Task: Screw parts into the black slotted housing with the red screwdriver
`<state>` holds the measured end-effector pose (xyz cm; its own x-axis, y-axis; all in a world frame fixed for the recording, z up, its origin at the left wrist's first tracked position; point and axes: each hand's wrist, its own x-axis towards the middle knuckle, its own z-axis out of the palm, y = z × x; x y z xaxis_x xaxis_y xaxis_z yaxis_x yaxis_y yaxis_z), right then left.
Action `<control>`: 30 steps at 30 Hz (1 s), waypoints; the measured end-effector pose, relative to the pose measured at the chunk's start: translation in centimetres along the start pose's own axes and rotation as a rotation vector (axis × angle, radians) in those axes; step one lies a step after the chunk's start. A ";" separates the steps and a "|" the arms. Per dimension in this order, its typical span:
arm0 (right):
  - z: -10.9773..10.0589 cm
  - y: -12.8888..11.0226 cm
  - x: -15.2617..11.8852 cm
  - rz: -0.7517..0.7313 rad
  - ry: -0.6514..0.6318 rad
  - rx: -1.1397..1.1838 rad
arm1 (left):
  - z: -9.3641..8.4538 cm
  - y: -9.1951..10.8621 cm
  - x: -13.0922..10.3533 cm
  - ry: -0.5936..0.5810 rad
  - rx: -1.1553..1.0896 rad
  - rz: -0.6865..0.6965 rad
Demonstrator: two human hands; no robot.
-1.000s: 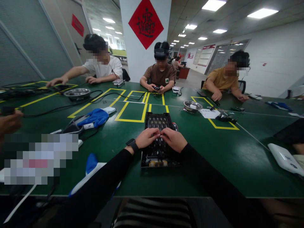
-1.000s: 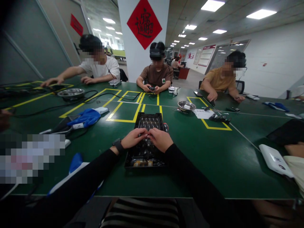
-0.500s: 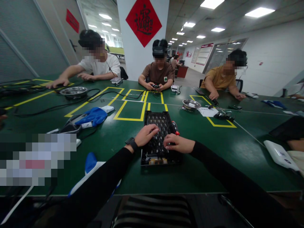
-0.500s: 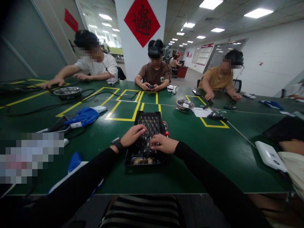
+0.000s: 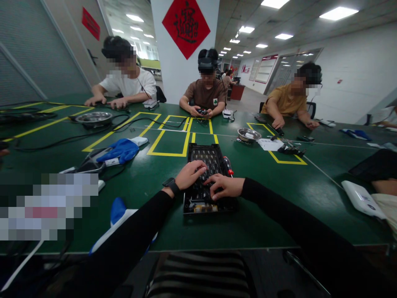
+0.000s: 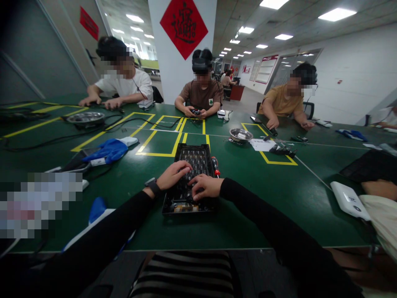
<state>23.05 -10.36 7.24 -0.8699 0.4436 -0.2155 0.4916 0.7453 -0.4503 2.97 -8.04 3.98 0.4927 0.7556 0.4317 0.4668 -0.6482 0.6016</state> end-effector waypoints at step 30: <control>-0.6 -1.4 1.0 0.116 -0.030 -0.073 | -0.1 0.1 0.0 -0.026 0.020 0.019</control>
<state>21.50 -10.70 8.17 -0.8071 0.5150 -0.2888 0.5899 0.7246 -0.3564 2.91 -8.07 4.08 0.5204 0.7403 0.4257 0.4715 -0.6647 0.5795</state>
